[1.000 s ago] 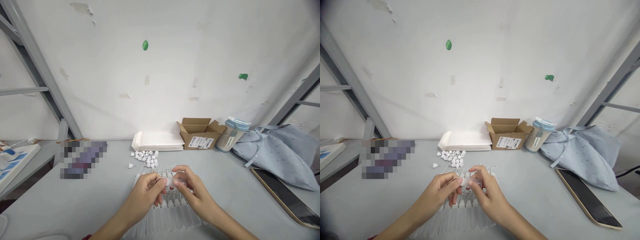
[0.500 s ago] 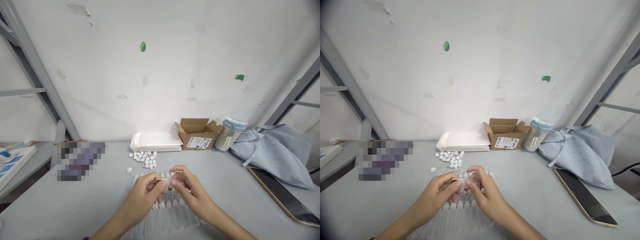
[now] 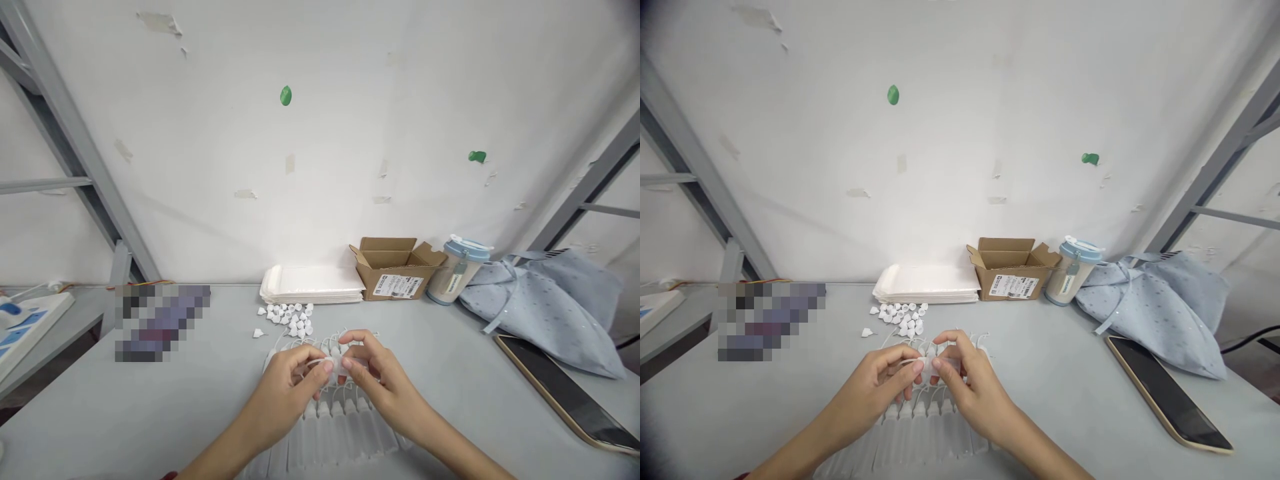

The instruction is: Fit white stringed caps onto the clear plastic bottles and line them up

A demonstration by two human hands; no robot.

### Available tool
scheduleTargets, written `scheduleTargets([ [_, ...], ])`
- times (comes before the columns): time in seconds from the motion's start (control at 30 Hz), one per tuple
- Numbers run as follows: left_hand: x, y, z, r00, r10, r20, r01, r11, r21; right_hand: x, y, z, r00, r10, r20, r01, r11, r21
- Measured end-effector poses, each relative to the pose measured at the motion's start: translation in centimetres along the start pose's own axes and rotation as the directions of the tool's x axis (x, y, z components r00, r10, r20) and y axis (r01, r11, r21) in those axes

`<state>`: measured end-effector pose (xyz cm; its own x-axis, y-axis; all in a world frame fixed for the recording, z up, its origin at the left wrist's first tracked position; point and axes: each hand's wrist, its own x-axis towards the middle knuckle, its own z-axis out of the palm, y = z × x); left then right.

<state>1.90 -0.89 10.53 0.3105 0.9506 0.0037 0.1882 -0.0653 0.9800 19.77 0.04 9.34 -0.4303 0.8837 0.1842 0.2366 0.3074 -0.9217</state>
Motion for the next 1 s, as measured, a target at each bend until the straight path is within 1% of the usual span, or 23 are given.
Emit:
scheduleTargets([
  [0.13,-0.24,-0.02,0.03,0.999,0.000,0.032,-0.001,1.000,0.021,0.06,0.11,0.07,1.000,0.024,0.006,-0.024,0.999,0.035],
  [0.27,-0.36,-0.10,-0.12,0.999,0.036,-0.001,-0.035,0.992,0.117,0.14,0.40,0.06,0.998,0.060,0.022,-0.061,0.996,0.063],
  [0.37,-0.32,-0.07,-0.24,0.999,0.050,0.011,-0.051,0.988,0.147,0.15,0.47,0.05,0.997,0.074,0.032,-0.076,0.994,0.083],
  [0.53,-0.19,-0.04,-0.23,0.998,0.010,0.059,-0.015,0.996,0.083,0.16,0.24,0.06,0.996,0.081,0.040,-0.084,0.993,0.086],
  [0.67,-0.02,-0.31,-0.19,0.998,-0.027,0.052,0.027,1.000,0.015,0.08,0.14,-0.03,0.997,0.070,0.040,-0.074,0.988,0.132],
  [0.73,0.13,-0.44,-0.27,0.998,-0.046,0.044,0.047,0.999,-0.017,0.02,0.14,-0.11,0.998,0.068,0.018,-0.069,0.993,0.099],
  [0.9,0.44,-0.39,-0.47,0.996,-0.074,0.043,0.078,0.990,-0.117,0.10,0.22,-0.27,0.999,0.022,-0.040,-0.025,0.997,-0.071],
  [1.0,0.31,-0.31,-0.51,0.996,-0.076,0.044,0.081,0.987,-0.136,0.30,0.24,-0.33,0.999,0.017,-0.028,-0.019,0.997,-0.074],
])
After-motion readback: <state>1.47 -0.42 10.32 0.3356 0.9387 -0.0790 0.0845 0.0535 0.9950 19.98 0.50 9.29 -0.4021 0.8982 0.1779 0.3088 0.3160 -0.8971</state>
